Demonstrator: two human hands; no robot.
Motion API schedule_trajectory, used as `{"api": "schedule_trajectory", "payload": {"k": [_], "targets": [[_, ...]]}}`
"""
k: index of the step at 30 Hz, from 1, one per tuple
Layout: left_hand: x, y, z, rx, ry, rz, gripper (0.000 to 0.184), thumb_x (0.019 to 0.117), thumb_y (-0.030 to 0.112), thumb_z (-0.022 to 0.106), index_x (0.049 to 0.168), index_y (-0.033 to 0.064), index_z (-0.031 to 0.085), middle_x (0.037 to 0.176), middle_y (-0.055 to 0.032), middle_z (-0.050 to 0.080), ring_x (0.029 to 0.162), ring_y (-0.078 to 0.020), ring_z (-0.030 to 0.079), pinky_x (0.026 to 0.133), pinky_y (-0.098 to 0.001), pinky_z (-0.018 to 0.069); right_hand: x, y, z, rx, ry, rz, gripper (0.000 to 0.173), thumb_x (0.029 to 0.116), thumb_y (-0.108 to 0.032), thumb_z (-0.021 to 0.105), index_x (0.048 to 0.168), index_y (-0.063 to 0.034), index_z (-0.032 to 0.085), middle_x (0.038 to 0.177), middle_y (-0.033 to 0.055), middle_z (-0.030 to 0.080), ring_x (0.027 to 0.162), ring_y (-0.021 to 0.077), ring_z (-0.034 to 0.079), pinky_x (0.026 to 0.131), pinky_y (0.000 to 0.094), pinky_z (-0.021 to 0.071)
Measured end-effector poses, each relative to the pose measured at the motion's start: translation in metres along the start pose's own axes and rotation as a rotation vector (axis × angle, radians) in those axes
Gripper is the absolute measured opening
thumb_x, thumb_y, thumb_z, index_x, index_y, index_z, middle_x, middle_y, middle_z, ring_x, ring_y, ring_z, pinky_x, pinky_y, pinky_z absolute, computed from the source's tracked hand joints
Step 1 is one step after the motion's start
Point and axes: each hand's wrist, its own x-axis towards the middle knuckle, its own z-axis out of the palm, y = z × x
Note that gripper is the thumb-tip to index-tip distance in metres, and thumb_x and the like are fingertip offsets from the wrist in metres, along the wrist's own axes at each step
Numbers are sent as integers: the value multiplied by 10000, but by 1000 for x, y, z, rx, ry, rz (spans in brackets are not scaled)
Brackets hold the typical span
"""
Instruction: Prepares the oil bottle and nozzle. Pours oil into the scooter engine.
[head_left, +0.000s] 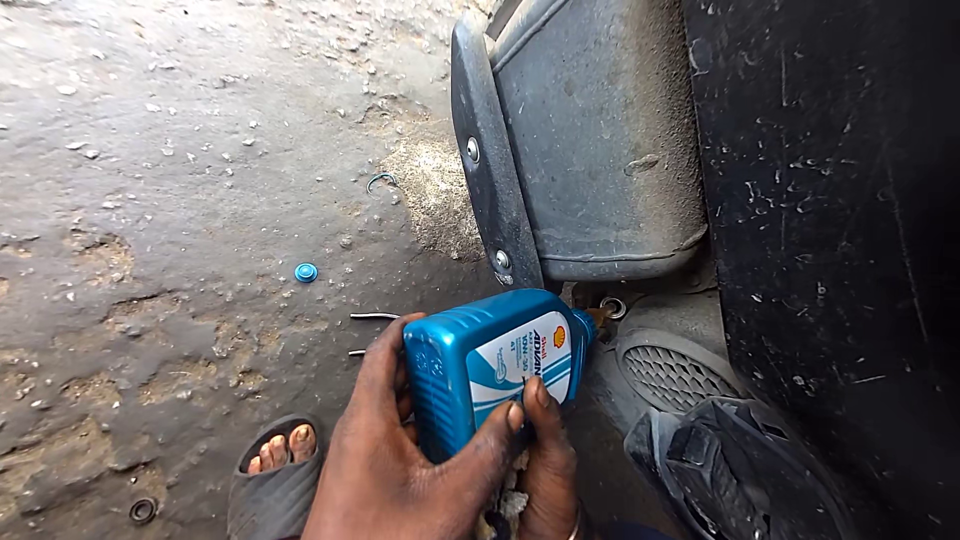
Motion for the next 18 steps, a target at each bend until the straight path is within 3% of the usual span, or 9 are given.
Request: {"api": "schedule_trajectory", "payload": {"k": [18], "targets": [[0, 2, 1, -6, 1, -9, 886, 791, 222, 890, 1474, 12, 367, 1192, -95, 685, 941, -207, 749, 746, -340, 681, -1, -1, 2, 4, 38, -14, 333, 855, -284, 809, 1052, -42, 692, 948, 125, 747, 896, 166, 751, 821, 342, 629]]}}
